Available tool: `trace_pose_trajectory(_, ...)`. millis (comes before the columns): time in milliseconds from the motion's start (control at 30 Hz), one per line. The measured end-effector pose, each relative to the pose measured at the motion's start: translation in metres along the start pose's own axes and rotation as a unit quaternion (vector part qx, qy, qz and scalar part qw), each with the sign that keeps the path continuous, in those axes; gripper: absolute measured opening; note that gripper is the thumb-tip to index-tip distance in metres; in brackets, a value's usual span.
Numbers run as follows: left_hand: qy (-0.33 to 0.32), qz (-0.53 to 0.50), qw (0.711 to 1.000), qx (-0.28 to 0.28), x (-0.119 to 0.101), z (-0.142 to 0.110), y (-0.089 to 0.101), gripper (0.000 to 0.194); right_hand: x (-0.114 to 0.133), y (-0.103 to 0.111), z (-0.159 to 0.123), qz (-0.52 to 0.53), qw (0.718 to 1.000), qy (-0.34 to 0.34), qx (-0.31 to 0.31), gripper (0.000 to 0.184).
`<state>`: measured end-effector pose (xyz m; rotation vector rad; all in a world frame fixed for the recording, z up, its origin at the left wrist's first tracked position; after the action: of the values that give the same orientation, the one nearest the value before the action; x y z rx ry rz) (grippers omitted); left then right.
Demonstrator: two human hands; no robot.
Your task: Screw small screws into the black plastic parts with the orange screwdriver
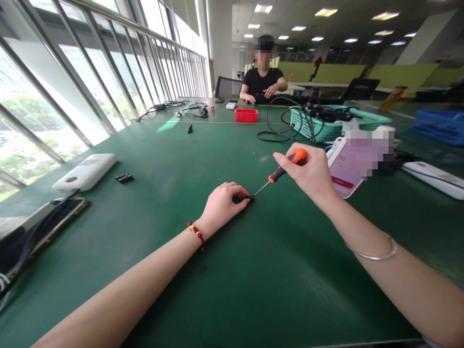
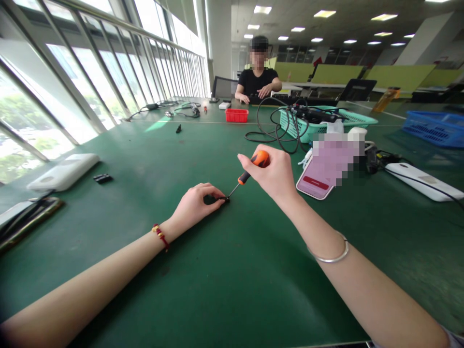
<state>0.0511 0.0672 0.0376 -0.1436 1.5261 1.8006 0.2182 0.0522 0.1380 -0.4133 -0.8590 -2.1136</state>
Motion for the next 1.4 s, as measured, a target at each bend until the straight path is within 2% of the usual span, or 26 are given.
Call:
trace_pose_trajectory(133,0.0,0.0,1.0,-0.004,-0.004,-0.001,0.004,0.015,0.014,-0.006,0.022,-0.122,0.991,-0.01,0.05,0.044)
trace_pose_trajectory(233,0.003,0.0,1.0,-0.003,-0.006,-0.001,0.006,0.014,0.023,-0.014,0.031,-0.189,0.978,-0.017,0.089,0.043)
trace_pose_trajectory(367,0.007,-0.002,1.0,-0.002,-0.005,0.0,0.006,0.014,0.029,-0.026,0.032,-0.15,0.981,-0.003,0.122,0.02)
trace_pose_trajectory(567,0.005,0.002,1.0,-0.002,-0.001,0.002,0.004,0.015,0.023,-0.031,0.03,-0.06,0.986,0.014,0.154,0.033)
trace_pose_trajectory(700,0.003,0.001,1.0,-0.002,0.002,0.002,0.004,0.015,0.023,-0.036,0.028,-0.074,0.975,0.015,0.207,0.021)
trace_pose_trajectory(800,0.005,0.002,1.0,-0.002,0.004,0.001,0.005,0.015,0.027,-0.034,0.028,-0.09,0.974,0.012,0.21,0.01)
trace_pose_trajectory(900,0.005,0.0,1.0,-0.001,0.005,0.001,0.006,0.016,0.033,-0.033,0.028,-0.099,0.973,0.023,0.209,0.006)
trace_pose_trajectory(1067,0.006,-0.001,1.0,-0.003,0.006,0.001,0.004,0.016,0.032,-0.027,0.029,-0.137,0.97,0.024,0.201,0.012)
trace_pose_trajectory(1200,0.003,0.002,1.0,-0.002,0.006,0.002,0.002,0.016,0.03,-0.022,0.031,-0.195,0.962,0.019,0.19,0.034)
trace_pose_trajectory(1267,0.003,0.004,1.0,-0.001,0.007,0.002,0.002,0.016,0.033,-0.022,0.031,-0.196,0.961,0.028,0.191,0.036)
trace_pose_trajectory(1400,0.003,0.005,1.0,-0.003,0.01,0.003,0.001,0.016,0.033,-0.027,0.027,-0.166,0.959,0.03,0.226,0.007)
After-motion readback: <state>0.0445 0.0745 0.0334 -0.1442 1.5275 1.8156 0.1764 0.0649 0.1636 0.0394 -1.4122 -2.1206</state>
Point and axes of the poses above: each hand's wrist, its own z-axis towards the middle knuckle, its own y-axis out of the back of the hand, x = y × z, the point moved 10 cm from there along z, towards the middle knuckle, and after that the axes turned 6 degrees about y, right-handed, at the moved point
